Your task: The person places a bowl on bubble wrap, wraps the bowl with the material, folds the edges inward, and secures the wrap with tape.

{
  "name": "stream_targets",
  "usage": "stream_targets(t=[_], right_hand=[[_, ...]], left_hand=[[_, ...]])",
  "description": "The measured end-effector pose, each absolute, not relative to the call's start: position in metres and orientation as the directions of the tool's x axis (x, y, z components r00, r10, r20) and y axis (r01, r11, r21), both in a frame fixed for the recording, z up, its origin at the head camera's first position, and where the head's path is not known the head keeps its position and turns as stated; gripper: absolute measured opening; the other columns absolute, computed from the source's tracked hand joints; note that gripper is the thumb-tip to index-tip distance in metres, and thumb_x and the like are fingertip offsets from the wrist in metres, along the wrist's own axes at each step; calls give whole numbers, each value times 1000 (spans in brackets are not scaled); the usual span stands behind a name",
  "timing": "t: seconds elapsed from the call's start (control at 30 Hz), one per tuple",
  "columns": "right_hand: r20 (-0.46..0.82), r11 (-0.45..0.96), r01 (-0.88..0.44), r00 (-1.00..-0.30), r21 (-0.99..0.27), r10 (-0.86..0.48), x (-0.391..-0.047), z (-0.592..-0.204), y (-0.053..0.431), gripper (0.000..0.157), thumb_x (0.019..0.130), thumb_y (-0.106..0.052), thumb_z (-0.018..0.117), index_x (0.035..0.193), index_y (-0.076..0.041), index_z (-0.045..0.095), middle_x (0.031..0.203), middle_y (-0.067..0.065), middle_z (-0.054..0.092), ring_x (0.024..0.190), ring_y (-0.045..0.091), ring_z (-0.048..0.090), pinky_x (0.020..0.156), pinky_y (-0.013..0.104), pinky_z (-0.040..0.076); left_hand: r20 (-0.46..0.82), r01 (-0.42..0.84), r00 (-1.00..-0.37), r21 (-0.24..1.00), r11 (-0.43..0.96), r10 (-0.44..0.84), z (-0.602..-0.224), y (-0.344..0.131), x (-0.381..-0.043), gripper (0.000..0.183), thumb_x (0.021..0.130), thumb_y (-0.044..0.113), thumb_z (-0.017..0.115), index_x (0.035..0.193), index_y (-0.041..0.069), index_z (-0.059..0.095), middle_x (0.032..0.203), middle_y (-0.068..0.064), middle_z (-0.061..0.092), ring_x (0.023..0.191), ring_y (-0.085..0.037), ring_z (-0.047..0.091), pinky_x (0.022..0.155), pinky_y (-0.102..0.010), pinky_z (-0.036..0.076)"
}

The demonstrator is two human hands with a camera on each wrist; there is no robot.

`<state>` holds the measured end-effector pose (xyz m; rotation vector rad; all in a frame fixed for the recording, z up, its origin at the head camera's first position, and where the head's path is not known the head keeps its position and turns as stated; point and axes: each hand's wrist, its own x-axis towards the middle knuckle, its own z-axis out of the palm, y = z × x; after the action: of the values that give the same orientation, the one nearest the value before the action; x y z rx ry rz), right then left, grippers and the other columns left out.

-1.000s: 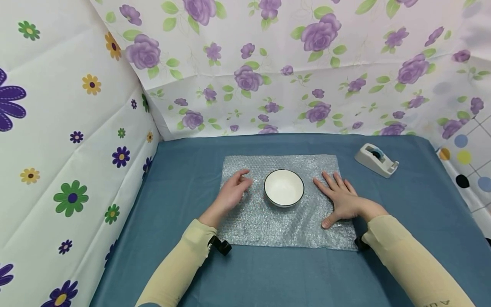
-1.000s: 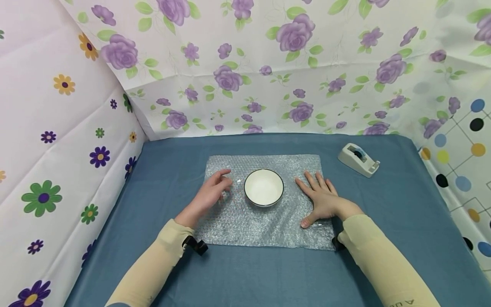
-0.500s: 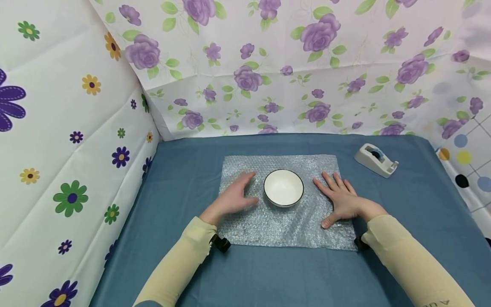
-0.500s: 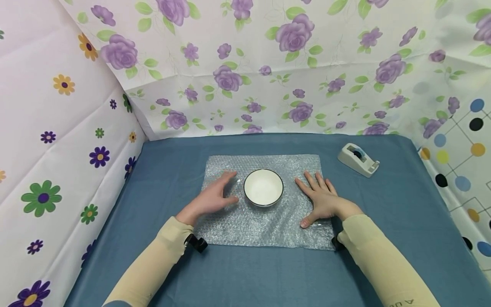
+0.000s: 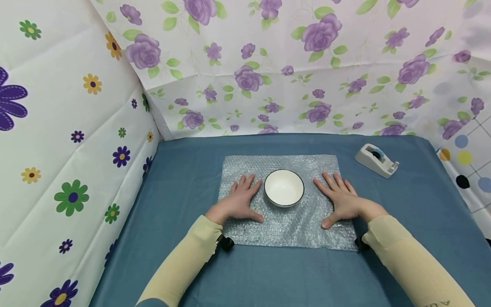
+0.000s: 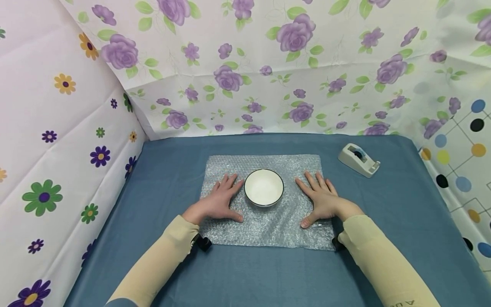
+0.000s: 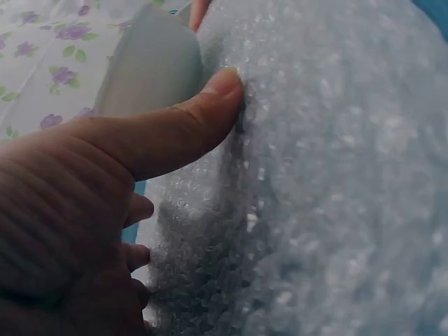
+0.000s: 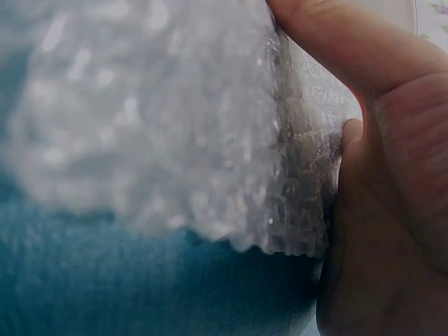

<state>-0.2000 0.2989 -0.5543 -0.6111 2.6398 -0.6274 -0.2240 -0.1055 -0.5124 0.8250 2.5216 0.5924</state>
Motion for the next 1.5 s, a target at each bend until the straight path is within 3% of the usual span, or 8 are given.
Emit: stream_targets(t=[0.17, 0.37, 0.6, 1.0, 1.2, 1.5], right_hand=[[-221, 782, -336, -834, -525, -506, -196, -543, 295, 147, 65, -80, 87, 175, -32, 3, 177, 15, -18, 157, 52, -24, 118, 76, -14], [-255, 809, -309, -840, -501, -479, -193, -528, 289, 148, 63, -79, 89, 175, -21, 9, 177, 22, -12, 157, 55, -18, 119, 77, -10], [-200, 769, -339, -837, -542, -510, -193, -539, 294, 145, 66, -80, 87, 175, -31, 4, 177, 18, -16, 157, 53, -23, 117, 77, -14], [-186, 775, -343, -845, -531, -502, -190, -535, 293, 145, 63, -79, 88, 175, -26, 11, 178, 19, -11, 158, 54, -18, 119, 77, -10], [-194, 792, -357, -843, -495, -501, -187, -528, 293, 143, 66, -75, 89, 174, -16, 16, 176, 27, -8, 158, 55, -15, 121, 75, -4], [-146, 801, -389, -855, -455, -498, -179, -523, 295, 139, 65, -75, 88, 174, -21, 21, 177, 25, -7, 158, 53, -16, 118, 80, 1]], left_hand=[[-275, 448, -743, 474, 758, 610, -512, -102, -223, 127, 81, 53, 93, 173, 9, 16, 179, -18, -3, 162, -44, -12, 127, -68, -1], [-312, 412, -762, 443, 796, 568, -510, -99, -223, 131, 79, 54, 94, 173, 8, 14, 179, -15, -4, 163, -40, -11, 127, -67, 0], [-346, 387, -771, 413, 824, 535, -506, -97, -222, 131, 78, 54, 95, 173, 10, 15, 179, -12, -4, 163, -38, -11, 128, -66, 0], [-366, 378, -770, 397, 836, 523, -502, -94, -221, 131, 79, 53, 95, 173, 10, 15, 179, -14, -4, 163, -38, -11, 127, -67, 0], [-361, 381, -774, 391, 838, 521, -504, -94, -222, 131, 78, 53, 95, 173, 10, 16, 179, -13, -4, 163, -38, -10, 127, -67, 1], [-376, 381, -770, 377, 844, 516, -504, -93, -222, 132, 78, 55, 94, 173, 11, 14, 179, -12, -6, 163, -37, -12, 128, -66, 0]])
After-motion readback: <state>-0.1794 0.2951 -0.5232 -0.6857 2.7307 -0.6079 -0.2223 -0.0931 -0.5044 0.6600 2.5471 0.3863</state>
